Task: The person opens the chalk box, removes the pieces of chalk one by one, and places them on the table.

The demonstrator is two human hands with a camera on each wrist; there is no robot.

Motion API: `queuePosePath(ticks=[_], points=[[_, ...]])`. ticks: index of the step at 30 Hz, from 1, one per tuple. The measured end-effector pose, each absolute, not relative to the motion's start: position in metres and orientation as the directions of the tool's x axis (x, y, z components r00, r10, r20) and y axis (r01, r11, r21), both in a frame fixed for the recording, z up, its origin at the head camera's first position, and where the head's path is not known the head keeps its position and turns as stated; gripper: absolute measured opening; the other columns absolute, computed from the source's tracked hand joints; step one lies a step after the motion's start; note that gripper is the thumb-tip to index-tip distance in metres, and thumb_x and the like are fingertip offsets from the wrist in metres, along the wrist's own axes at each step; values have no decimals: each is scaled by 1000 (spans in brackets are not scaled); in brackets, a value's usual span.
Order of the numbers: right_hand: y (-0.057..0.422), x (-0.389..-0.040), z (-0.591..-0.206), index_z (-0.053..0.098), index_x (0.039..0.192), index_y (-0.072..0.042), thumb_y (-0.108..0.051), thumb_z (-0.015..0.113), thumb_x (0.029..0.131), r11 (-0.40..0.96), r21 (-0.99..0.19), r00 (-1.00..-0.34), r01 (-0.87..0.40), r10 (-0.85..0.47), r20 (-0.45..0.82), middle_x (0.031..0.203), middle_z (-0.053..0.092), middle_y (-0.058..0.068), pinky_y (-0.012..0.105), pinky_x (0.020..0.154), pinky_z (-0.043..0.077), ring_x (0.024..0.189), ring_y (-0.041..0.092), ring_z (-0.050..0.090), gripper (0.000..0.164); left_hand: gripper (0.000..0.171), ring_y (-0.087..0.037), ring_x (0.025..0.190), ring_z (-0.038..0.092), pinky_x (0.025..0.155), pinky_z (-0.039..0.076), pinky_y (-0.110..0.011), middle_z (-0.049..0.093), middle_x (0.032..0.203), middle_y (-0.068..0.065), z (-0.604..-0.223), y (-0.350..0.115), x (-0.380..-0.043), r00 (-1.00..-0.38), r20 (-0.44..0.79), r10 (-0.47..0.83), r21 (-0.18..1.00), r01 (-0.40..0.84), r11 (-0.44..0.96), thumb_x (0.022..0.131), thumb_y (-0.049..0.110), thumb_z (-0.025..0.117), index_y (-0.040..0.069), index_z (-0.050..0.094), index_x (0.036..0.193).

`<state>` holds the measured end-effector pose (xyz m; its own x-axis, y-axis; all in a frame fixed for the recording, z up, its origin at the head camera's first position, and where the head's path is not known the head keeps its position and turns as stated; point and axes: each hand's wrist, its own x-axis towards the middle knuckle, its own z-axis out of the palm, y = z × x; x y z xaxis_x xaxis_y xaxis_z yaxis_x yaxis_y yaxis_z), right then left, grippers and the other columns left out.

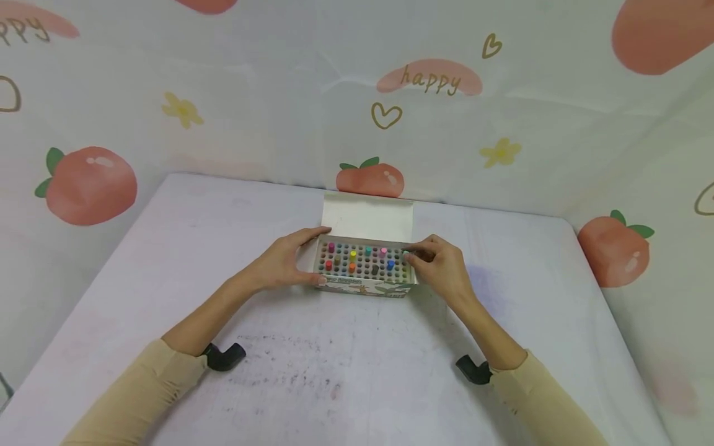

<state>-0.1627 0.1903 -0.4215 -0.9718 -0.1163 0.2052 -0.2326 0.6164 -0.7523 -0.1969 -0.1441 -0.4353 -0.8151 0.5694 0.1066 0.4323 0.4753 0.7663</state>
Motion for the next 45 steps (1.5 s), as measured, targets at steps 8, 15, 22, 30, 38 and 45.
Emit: queuePosePath(ticks=[8, 15, 22, 30, 38, 45], points=[[191, -163, -419, 77, 100, -7, -9, 73, 90, 590, -760, -961, -274, -130, 245, 89, 61, 1, 23, 60, 48, 73, 16, 59, 10, 97, -25, 132, 45, 109, 35, -49, 49, 146, -8, -434, -143, -197, -819, 102, 564, 758, 431, 489, 71, 31, 91, 14, 40, 151], [189, -167, -410, 75, 100, -6, -8, 73, 91, 575, -746, -938, -337, -139, 317, 91, 62, 2, 23, 67, 50, 75, 17, 60, 10, 98, -29, 138, 41, 112, 31, -51, 47, 148, -11, -429, -143, -197, -811, 104, 575, 737, 451, 503, 71, 33, 91, 12, 39, 152], [188, -167, -402, 74, 101, -4, -7, 73, 91, 526, -764, -921, -375, -113, 374, 94, 67, 5, 20, 71, 50, 82, 18, 64, 11, 102, -28, 141, 38, 113, 30, -51, 45, 151, -9, -428, -145, -196, -812, 99, 575, 704, 465, 536, 69, 41, 91, 16, 39, 153], [180, -155, -376, 72, 102, 4, -2, 69, 92, 523, -773, -922, -359, -72, 379, 95, 73, 16, 23, 75, 52, 84, 28, 67, 12, 103, -28, 139, 40, 111, 33, -51, 47, 149, -8, -427, -146, -196, -815, 92, 573, 673, 475, 567, 68, 45, 90, 16, 39, 153], [190, -162, -381, 74, 102, 1, -3, 70, 91, 497, -779, -910, -382, -58, 410, 94, 74, 13, 17, 73, 50, 82, 19, 66, 12, 102, -28, 136, 43, 109, 35, -51, 49, 147, -9, -425, -148, -197, -815, 94, 572, 661, 481, 576, 69, 40, 91, 14, 39, 153], [206, -164, -387, 74, 105, -5, -14, 71, 94, 437, -828, -927, -353, -42, 373, 98, 74, 8, 20, 74, 54, 82, 14, 68, 15, 102, -30, 137, 42, 108, 36, -52, 47, 149, -12, -424, -150, -197, -810, 96, 579, 658, 488, 574, 69, 40, 91, 13, 38, 153]])
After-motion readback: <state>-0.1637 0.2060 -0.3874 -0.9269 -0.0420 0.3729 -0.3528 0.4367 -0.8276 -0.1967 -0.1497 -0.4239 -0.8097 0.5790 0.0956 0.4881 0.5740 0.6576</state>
